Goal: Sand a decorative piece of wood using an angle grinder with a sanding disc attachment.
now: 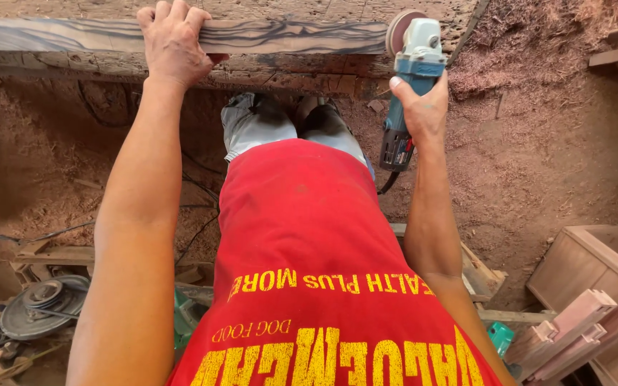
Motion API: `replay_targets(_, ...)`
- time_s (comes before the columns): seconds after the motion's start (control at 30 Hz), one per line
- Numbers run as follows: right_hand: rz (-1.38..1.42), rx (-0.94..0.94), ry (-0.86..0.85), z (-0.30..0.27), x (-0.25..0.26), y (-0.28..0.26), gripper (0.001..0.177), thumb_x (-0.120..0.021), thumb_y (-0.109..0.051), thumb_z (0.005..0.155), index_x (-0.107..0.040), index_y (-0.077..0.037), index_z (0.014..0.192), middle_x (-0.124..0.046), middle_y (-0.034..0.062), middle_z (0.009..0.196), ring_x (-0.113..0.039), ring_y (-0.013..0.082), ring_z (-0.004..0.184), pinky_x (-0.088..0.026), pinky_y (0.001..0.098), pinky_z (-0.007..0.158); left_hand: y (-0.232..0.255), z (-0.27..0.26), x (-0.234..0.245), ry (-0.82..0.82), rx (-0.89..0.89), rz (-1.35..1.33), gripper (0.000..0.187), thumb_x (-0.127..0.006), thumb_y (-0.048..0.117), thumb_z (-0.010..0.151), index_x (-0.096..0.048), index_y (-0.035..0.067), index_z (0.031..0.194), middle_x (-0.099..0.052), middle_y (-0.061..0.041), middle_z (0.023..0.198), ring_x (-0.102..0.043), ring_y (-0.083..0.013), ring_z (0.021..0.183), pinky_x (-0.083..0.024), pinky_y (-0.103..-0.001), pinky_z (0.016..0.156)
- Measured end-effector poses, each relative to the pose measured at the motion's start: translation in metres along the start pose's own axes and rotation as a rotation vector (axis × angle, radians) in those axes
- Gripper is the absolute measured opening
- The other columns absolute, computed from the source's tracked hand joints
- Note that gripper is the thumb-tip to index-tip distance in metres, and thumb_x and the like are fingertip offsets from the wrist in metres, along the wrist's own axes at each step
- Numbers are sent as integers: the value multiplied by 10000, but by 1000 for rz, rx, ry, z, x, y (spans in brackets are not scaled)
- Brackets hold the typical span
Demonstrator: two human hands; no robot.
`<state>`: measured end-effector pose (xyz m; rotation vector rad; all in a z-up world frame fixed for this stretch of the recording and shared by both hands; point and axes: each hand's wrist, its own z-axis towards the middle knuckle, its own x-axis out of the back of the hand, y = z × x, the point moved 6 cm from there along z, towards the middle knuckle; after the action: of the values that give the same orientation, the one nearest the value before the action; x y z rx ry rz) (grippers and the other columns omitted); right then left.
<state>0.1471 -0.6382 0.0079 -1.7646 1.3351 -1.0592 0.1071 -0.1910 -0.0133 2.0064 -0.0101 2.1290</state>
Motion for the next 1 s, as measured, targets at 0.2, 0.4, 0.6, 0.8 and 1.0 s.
replay_targets(0.2, 47, -41, -14, 8, -1, 2, 586, -831, -128, 841, -507, -13, 1315, -678, 93, 1137, -697, 165, 937, -618, 312, 810, 2, 0, 2, 32, -12, -14, 537, -893, 482, 750, -699, 169, 1140, -616, -24, 1177, -514, -259, 1243, -320, -440, 1026)
replay_targets(0.4, 54, -52, 14, 15, 1, -6, 587, -819, -136, 832, -499, -14, 1309, -655, 95, 1117, -689, 181, 886, -634, 330, 762, -1, 1, 3, 55, -7, -4, 491, -853, 460, 721, -671, 175, 1077, -624, -10, 1185, -529, -239, 1244, -320, -427, 1019)
replay_targets(0.6, 75, -33, 30, 0, -7, 0, 587, -811, -140, 854, -498, -3, 1332, -643, 106, 1127, -679, 174, 921, -631, 320, 783, -1, 4, 0, 33, 20, -30, 598, -908, 575, 694, -716, 197, 1116, -624, -15, 1089, -530, -250, 1131, -328, -437, 968)
replay_targets(0.8, 65, -121, 49, -13, -42, -10, 579, -812, -133, 824, -492, -12, 1292, -657, 89, 1077, -685, 170, 858, -620, 307, 713, -9, -2, -14, -16, 36, 19, 354, -793, 173, 767, -708, 218, 1108, -617, 5, 1040, -531, -202, 1074, -339, -398, 947)
replay_targets(1.0, 15, -72, 46, -18, -81, -22, 567, -839, -102, 844, -514, -14, 1301, -683, 85, 1116, -695, 154, 908, -616, 292, 774, -4, 2, 2, 67, 19, -110, 546, -882, 546, 696, -677, 192, 1057, -616, -15, 1097, -541, -230, 1117, -346, -424, 929)
